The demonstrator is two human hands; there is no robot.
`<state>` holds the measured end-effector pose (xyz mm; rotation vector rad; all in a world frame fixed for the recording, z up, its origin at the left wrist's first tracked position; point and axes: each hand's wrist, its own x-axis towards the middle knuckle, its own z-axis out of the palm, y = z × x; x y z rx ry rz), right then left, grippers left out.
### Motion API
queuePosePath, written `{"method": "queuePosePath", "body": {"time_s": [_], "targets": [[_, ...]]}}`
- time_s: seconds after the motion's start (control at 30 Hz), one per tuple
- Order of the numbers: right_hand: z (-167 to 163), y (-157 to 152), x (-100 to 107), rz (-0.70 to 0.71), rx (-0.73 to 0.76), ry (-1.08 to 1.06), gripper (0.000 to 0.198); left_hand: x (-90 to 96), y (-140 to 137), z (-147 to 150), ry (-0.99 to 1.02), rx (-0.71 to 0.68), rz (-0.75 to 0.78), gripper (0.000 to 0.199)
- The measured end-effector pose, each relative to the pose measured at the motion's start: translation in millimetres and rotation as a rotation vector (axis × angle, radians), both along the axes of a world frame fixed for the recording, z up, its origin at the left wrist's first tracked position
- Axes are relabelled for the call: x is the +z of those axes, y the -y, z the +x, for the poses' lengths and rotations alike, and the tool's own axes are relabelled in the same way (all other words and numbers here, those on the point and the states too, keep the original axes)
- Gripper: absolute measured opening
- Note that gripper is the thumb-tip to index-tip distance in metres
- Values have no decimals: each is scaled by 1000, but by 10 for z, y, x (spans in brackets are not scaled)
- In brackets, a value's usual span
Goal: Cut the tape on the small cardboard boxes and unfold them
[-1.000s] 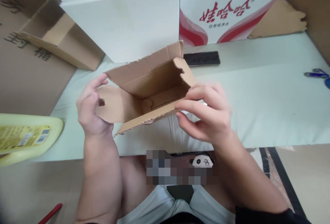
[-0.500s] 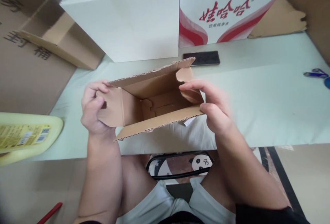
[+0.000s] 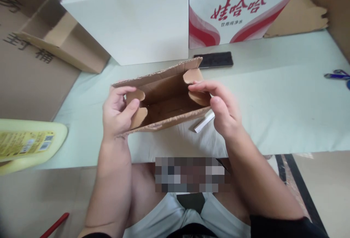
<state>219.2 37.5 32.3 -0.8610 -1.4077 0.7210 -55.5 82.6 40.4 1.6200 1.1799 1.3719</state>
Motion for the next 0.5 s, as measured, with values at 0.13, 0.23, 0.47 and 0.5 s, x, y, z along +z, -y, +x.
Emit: {"method": "queuePosePath", "body": {"time_s": [0.13,0.23,0.47,0.5], "targets": [[-94,-65,-94,92,-173,38,20,14,9,74,260,-10,66,47],[-122,-94,-153,96,-261,133,33,29,25,102,323,12,88,43],[-101,-100,-156,17,-302,260,47,16,-6,-26,-48,-159,253,22],[-96,-98,-140,4,-281,288,37,14,-11,-45,-108,-162,250,15]]}}
